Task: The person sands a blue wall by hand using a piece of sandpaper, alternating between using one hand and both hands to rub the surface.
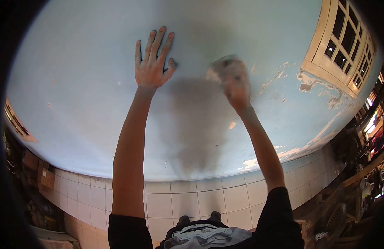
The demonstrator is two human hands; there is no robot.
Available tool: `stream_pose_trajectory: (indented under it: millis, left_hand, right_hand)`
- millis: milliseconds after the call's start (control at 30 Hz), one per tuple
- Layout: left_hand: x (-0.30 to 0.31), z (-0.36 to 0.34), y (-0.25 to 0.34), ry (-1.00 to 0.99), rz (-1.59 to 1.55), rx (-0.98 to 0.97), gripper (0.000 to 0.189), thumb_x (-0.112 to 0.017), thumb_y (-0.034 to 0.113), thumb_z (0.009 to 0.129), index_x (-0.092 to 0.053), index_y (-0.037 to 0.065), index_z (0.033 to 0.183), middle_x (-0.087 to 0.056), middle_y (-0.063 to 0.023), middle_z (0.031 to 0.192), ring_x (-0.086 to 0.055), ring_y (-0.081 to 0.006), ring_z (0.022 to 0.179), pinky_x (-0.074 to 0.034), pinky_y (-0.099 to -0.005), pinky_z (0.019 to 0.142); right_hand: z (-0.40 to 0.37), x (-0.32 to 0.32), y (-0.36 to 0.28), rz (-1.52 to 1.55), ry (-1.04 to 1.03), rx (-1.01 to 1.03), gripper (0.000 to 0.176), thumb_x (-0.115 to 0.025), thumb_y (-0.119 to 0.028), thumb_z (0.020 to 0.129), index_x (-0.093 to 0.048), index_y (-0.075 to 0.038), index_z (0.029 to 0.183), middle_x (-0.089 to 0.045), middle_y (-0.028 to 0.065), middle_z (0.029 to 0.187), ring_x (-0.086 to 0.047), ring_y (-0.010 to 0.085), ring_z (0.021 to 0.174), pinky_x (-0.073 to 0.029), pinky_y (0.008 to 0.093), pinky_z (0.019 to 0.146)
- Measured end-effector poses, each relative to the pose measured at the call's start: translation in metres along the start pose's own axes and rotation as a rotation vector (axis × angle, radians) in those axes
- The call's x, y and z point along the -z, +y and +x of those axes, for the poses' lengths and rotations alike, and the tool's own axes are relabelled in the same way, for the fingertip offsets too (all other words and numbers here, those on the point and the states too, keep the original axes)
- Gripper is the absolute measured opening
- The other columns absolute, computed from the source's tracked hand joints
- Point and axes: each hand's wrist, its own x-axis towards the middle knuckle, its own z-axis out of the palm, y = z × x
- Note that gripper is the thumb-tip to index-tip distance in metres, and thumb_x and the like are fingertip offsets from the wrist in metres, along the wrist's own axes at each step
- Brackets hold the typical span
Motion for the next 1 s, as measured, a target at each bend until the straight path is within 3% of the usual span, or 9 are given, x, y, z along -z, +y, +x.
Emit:
stream_pose_trajectory:
  millis: [33, 67, 100, 167, 267, 467, 567, 867, 1000]
  left_hand:
    - [-0.002, -0.001, 0.000, 0.018, 0.006, -0.002, 0.068, -0.052, 0.027, 0.075, -0.044, 0.031, 0.143, -0.037, 0.0046, 0.152, -0.038, -0.0168, 0.137, -0.027, -0.0521, 0.113]
    - [-0.001, -0.001, 0.000, 0.018, 0.005, -0.003, 0.068, -0.052, 0.027, 0.075, -0.044, 0.031, 0.143, -0.037, 0.0046, 0.152, -0.038, -0.0168, 0.137, -0.027, -0.0521, 0.113]
    - [0.000, -0.001, 0.001, 0.017, -0.024, -0.007, 0.069, -0.051, 0.026, 0.075, -0.043, 0.029, 0.143, -0.036, 0.0033, 0.152, -0.037, -0.0187, 0.138, -0.026, -0.0540, 0.113]
    - [0.001, 0.000, 0.000, 0.021, -0.060, -0.018, 0.070, -0.051, 0.024, 0.075, -0.043, 0.027, 0.144, -0.036, 0.0020, 0.152, -0.036, -0.0207, 0.139, -0.025, -0.0559, 0.113]
    - [0.000, 0.000, 0.002, 0.018, -0.057, -0.001, 0.070, -0.051, 0.023, 0.074, -0.043, 0.028, 0.144, -0.037, 0.0026, 0.152, -0.036, -0.0200, 0.138, -0.025, -0.0553, 0.114]
    - [0.001, -0.001, 0.000, -0.013, -0.057, -0.003, 0.071, -0.052, 0.023, 0.075, -0.041, 0.030, 0.144, -0.035, 0.0041, 0.152, -0.035, -0.0191, 0.139, -0.025, -0.0538, 0.114]
    - [0.001, -0.002, 0.001, -0.011, -0.050, -0.007, 0.071, -0.052, 0.023, 0.075, -0.040, 0.030, 0.145, -0.034, 0.0046, 0.153, -0.035, -0.0189, 0.139, -0.026, -0.0533, 0.114]
    - [0.002, -0.002, 0.001, -0.030, 0.033, -0.020, 0.067, -0.050, 0.031, 0.079, -0.037, 0.033, 0.145, -0.032, 0.0067, 0.153, -0.036, -0.0148, 0.137, -0.031, -0.0501, 0.113]
    - [0.002, -0.001, 0.002, -0.005, -0.037, -0.020, 0.069, -0.050, 0.026, 0.078, -0.037, 0.030, 0.146, -0.032, 0.0049, 0.154, -0.035, -0.0178, 0.139, -0.027, -0.0512, 0.114]
  right_hand:
    - [0.005, 0.001, 0.003, 0.113, 0.238, -0.245, 0.026, -0.052, -0.020, 0.095, -0.067, -0.006, 0.112, -0.050, 0.0041, 0.140, -0.044, 0.0398, 0.127, -0.041, 0.0469, 0.103]
    - [0.015, 0.010, 0.008, 0.052, 0.164, -0.255, 0.036, -0.051, -0.030, 0.097, -0.063, -0.006, 0.122, -0.049, 0.0094, 0.142, -0.037, 0.0410, 0.133, -0.031, 0.0528, 0.109]
    - [0.013, 0.011, 0.013, 0.050, 0.165, -0.258, 0.036, -0.051, -0.030, 0.097, -0.063, -0.006, 0.122, -0.049, 0.0094, 0.142, -0.037, 0.0410, 0.133, -0.031, 0.0528, 0.109]
    - [0.011, 0.012, 0.021, -0.052, 0.058, -0.185, 0.048, -0.052, -0.038, 0.096, -0.056, -0.007, 0.132, -0.045, 0.0137, 0.145, -0.028, 0.0413, 0.140, -0.020, 0.0596, 0.111]
    - [0.017, 0.015, 0.035, -0.085, 0.085, -0.181, 0.057, -0.056, -0.041, 0.092, -0.050, -0.008, 0.138, -0.039, 0.0149, 0.149, -0.023, 0.0403, 0.143, -0.014, 0.0629, 0.111]
    - [0.022, 0.031, 0.037, -0.195, -0.046, -0.165, 0.082, -0.067, -0.049, 0.079, -0.038, -0.011, 0.146, -0.033, 0.0134, 0.153, -0.021, 0.0403, 0.143, -0.013, 0.0631, 0.111]
    - [0.021, 0.033, 0.042, -0.261, -0.075, -0.164, 0.087, -0.067, -0.051, 0.079, -0.034, -0.009, 0.147, -0.032, 0.0145, 0.153, -0.020, 0.0405, 0.144, -0.012, 0.0634, 0.111]
    - [-0.026, 0.001, 0.014, -0.214, 0.067, -0.341, 0.070, -0.059, -0.035, 0.086, -0.036, -0.005, 0.145, -0.034, 0.0188, 0.150, -0.018, 0.0446, 0.142, -0.007, 0.0654, 0.111]
    - [-0.078, -0.014, -0.006, -0.251, -0.024, -0.232, 0.065, -0.060, -0.034, 0.084, -0.043, -0.007, 0.141, -0.036, 0.0174, 0.150, -0.019, 0.0441, 0.142, -0.006, 0.0666, 0.110]
